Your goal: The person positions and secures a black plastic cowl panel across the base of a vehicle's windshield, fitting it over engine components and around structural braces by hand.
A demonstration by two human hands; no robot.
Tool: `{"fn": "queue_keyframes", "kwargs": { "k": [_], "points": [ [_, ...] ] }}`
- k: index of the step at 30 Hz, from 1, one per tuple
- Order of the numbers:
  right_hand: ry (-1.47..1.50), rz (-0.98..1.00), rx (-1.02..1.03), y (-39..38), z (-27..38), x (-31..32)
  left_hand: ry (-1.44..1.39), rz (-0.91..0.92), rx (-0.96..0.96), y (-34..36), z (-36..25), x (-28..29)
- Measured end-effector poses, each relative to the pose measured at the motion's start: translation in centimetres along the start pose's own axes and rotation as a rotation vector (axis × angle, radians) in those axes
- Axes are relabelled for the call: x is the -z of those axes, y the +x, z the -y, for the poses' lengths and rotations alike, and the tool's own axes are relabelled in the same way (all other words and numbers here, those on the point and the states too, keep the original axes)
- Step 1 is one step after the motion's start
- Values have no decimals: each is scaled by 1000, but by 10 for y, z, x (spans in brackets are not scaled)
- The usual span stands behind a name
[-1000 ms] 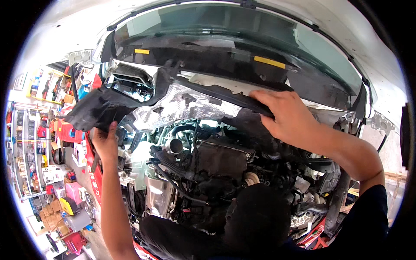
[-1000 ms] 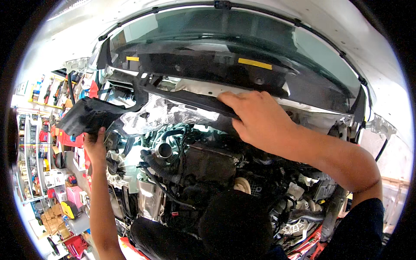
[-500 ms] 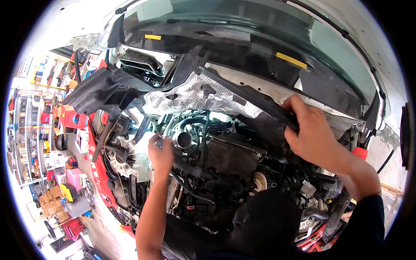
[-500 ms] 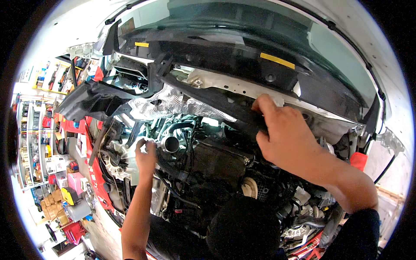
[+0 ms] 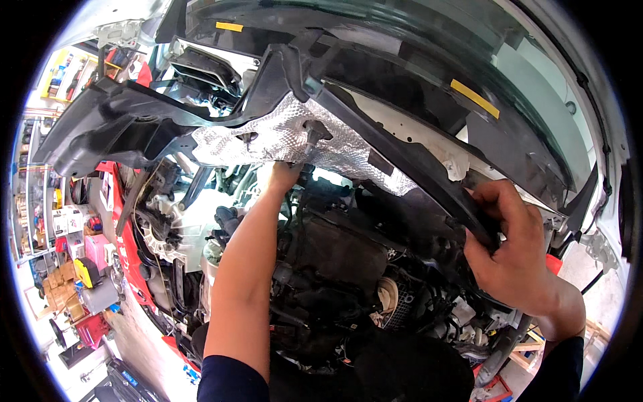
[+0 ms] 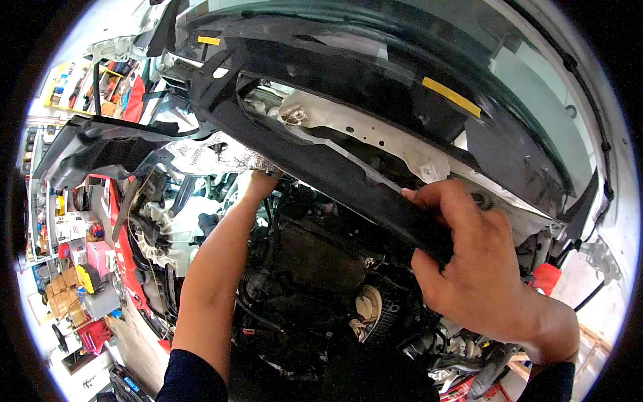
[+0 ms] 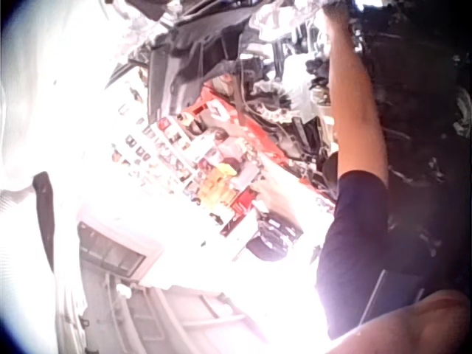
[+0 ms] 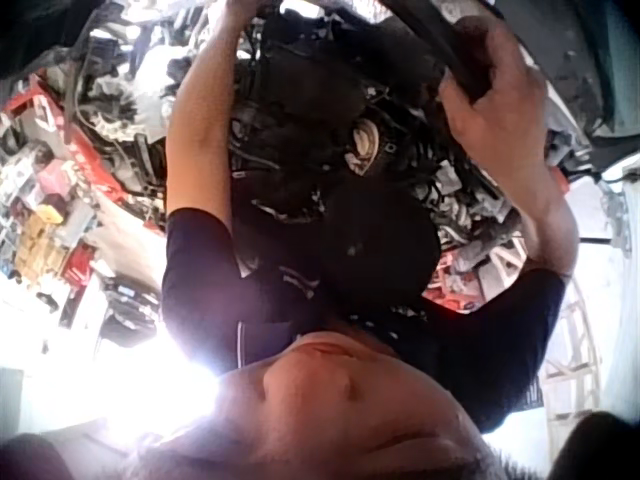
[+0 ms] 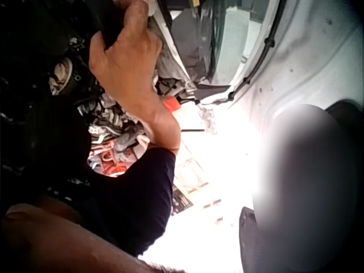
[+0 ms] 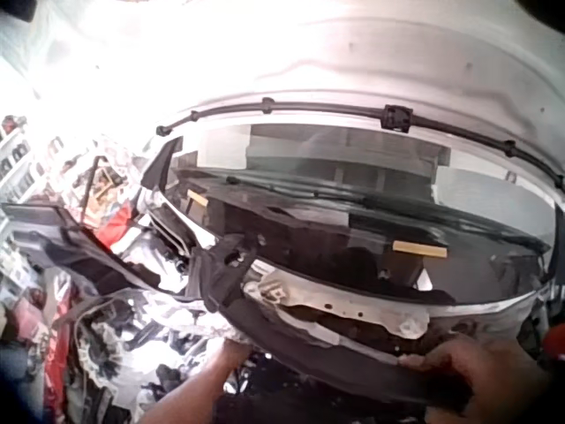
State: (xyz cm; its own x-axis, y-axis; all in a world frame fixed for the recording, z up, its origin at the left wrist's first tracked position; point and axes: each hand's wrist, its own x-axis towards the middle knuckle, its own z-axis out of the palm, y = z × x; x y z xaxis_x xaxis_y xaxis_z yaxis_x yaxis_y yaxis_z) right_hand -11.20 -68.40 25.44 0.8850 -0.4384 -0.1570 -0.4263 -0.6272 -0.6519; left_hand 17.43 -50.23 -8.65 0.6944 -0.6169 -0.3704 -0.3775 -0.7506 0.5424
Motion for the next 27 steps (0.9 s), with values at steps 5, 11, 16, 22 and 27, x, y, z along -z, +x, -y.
{"fn": "queue_keyframes", "kwargs": {
  "k": [5, 11, 16, 22, 27],
  "points": [
    [-30, 32, 56, -15, -4, 4, 166, -407, -247, -13, 6, -1],
    [-60, -39, 66, -5, -9, -2, -62, -380, -48, -80, -48, 7],
    [-174, 45, 164, 29, -1, -4, -2, -386, -47, -98, -40, 15],
    [-255, 61, 230, 68, -7, -19, 143, -330, -189, -103, -32, 16],
    [-556, 46, 525, 85, 13, -41, 11, -411, -299, -95, -39, 15]
  ]
}}
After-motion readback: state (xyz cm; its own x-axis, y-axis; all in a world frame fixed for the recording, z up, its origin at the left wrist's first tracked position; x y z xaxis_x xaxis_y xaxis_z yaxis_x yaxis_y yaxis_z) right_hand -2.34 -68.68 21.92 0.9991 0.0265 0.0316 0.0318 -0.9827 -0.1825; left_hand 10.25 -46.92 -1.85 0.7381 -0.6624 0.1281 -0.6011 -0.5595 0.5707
